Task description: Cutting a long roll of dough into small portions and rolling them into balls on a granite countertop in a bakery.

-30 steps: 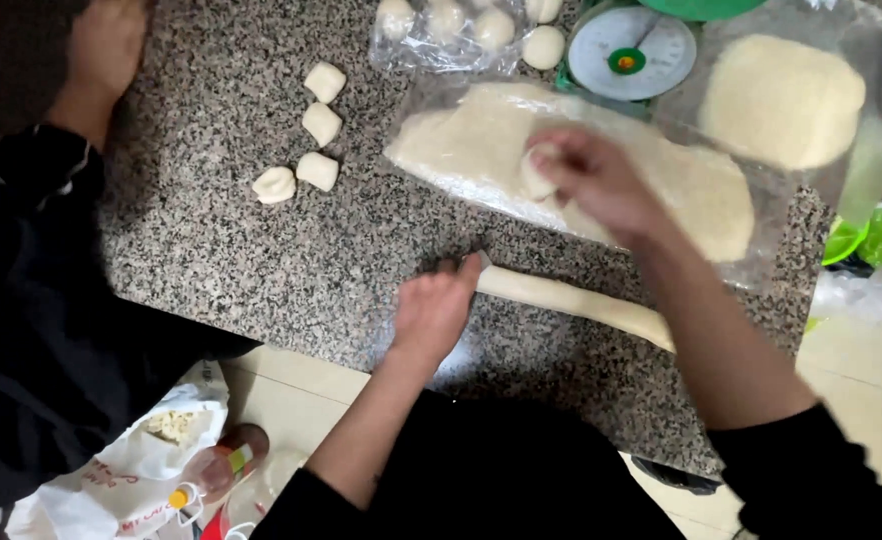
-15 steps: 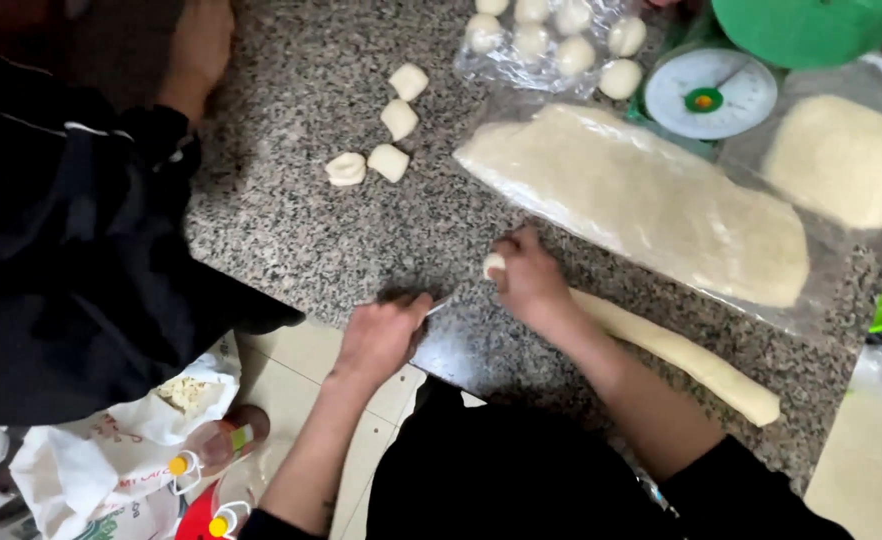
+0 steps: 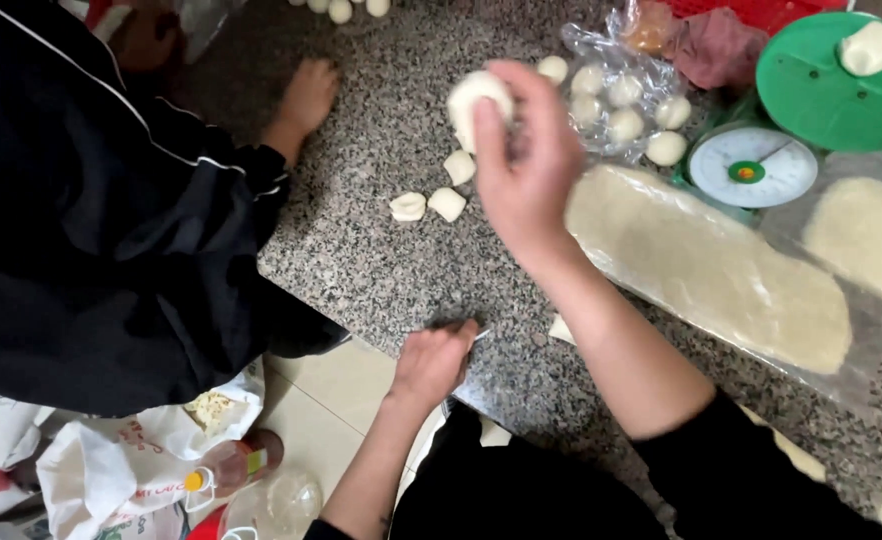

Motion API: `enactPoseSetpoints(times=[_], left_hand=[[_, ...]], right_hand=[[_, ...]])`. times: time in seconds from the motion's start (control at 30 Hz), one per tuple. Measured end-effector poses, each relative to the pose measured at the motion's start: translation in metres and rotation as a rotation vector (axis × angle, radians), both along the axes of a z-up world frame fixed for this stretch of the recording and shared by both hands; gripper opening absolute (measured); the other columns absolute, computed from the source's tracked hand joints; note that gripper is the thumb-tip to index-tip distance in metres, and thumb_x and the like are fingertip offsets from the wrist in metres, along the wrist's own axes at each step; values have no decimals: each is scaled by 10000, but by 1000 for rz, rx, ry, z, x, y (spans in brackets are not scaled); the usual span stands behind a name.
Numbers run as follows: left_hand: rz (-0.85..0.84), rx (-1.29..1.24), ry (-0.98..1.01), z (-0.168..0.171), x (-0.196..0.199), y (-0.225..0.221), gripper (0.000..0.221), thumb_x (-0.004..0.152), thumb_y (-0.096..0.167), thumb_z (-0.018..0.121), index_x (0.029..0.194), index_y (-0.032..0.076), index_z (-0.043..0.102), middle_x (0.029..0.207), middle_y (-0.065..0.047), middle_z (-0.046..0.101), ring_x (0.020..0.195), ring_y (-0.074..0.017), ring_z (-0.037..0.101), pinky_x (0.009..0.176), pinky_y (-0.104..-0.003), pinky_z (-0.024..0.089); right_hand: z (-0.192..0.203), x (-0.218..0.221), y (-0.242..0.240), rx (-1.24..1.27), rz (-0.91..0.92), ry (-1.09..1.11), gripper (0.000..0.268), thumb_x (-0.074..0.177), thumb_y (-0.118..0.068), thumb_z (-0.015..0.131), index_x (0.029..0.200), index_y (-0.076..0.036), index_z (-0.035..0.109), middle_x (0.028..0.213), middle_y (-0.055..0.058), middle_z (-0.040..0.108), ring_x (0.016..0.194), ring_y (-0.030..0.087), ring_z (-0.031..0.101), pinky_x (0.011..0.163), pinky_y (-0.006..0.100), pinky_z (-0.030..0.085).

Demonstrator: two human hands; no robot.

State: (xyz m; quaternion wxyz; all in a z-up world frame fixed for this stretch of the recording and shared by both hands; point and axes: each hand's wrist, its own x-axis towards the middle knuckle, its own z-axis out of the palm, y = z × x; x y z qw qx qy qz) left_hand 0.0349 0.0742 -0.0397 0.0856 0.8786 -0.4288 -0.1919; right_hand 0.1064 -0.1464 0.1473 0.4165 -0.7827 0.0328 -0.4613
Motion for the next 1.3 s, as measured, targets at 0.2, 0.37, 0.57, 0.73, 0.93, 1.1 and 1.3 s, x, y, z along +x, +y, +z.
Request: enactPoseSetpoints(times=[0.2,0.37,0.57,0.73,0.93,1.1,1.3], left_hand=[[33,30,21,-11,-5,-1,402,939,-22,539,1276,140,683,925,-96,785,773,-356,776,698,-534,675],[239,96,194,39,-21,-35,335,1060,252,585,1375,137,574,1108,-205,814,1047,-517,818,949,-642,646],[329,22,399,33,-66,-125,448,1069,224,555,1472,36,502,1141,-315,808,1134,-603,781,1002,-680,616],[330,91,276,25,-56,-148,519,1030,180,583,1542,106,533,1171,-270,834,1134,-538,811,965,-637,651],[202,-228,99,60,-114,-155,366,991,-46,652,1356,-20,656,1089,-317,803,878,-563,827,705,-619,698],[211,-66,135,29,-128,-158,431,1015,116,607,1435,33,557,1091,-227,760,933,-545,812,783,-659,664],[188,40,287,21,-104,-193,454,1023,80,555,1468,31,480,1109,-308,804,1044,-622,789,901,-709,626]], right_hand=[[-10,-24,-16,-43,151,686,786,1063,-247,850,1712,-76,442,1739,265,313,1552,493,457,1208,710,408],[-136,-128,-94,-135,49,930,653,1054,-374,815,1596,-51,645,1472,246,657,1356,490,688,1152,624,567],[-206,-249,-95,140,215,1144,627,1022,-438,838,1530,-91,717,1407,183,738,1333,410,723,1122,526,607],[-202,-269,-77,-26,157,947,531,1056,-250,813,1527,-55,665,1331,168,723,1319,393,689,1108,525,577],[-229,-266,-81,-141,96,881,285,956,-176,847,1221,-103,774,1280,124,765,1218,378,742,1016,506,625],[-237,-270,-83,-235,90,817,249,878,-129,860,1115,-91,793,1203,88,798,1155,351,750,950,473,642],[-262,-265,-88,-296,67,721,221,816,-86,847,1025,-44,787,1037,142,773,1052,367,730,897,466,627]])
